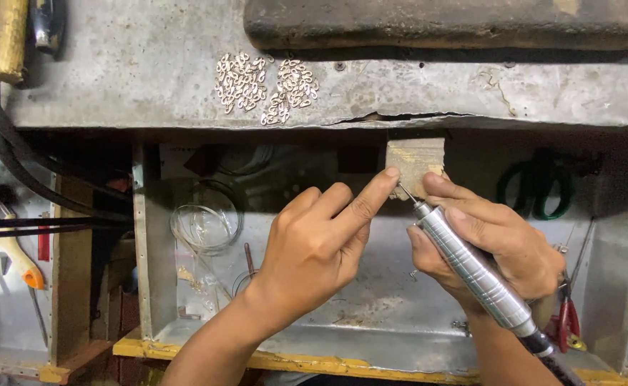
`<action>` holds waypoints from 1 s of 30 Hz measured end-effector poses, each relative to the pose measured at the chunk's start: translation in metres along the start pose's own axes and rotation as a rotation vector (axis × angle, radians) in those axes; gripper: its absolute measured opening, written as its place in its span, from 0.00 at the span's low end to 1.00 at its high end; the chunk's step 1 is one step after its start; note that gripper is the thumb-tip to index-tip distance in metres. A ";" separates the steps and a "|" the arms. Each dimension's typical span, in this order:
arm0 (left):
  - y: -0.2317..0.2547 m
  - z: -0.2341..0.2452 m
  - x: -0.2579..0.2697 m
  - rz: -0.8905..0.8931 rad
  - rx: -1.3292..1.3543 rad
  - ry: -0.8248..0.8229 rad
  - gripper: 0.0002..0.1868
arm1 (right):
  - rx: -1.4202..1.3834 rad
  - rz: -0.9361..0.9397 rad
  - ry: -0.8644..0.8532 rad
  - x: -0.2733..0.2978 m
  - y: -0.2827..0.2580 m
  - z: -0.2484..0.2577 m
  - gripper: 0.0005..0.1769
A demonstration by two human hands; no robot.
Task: Polishing small metal jewelry components using a rotary hand tool on a workbench bench pin.
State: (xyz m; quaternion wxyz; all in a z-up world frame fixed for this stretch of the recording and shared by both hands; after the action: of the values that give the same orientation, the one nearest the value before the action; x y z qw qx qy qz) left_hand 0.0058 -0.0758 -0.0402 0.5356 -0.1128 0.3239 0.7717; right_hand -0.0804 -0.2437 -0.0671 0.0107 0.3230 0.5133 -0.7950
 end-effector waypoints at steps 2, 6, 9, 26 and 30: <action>0.000 -0.001 0.000 0.001 0.010 0.004 0.25 | -0.003 -0.009 0.029 -0.002 -0.004 -0.001 0.30; 0.000 -0.003 0.001 0.004 0.018 0.049 0.25 | -0.031 -0.068 -0.068 0.007 0.012 0.004 0.37; 0.001 -0.003 0.000 0.008 0.022 0.057 0.24 | -0.059 -0.019 -0.170 0.003 0.014 0.006 0.40; 0.001 -0.009 0.006 -0.005 -0.038 0.089 0.26 | 0.083 0.000 0.038 -0.011 -0.024 -0.002 0.26; 0.001 -0.010 0.007 0.005 -0.021 0.088 0.26 | 0.100 0.014 0.038 -0.011 -0.023 -0.003 0.26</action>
State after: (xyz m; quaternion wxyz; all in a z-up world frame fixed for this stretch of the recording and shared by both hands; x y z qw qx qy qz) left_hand 0.0006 -0.0767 -0.0510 0.5176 -0.1515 0.3392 0.7708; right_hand -0.0786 -0.2341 -0.0432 -0.0098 0.3416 0.4708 -0.8134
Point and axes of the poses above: each hand's wrist, its own x-axis away from the middle knuckle, its own z-axis out of the back of the hand, y = z × x, the point moved 6 cm from there along -x, towards the middle knuckle, and after that the axes turned 14 degrees about -z, right-handed, at the moved point
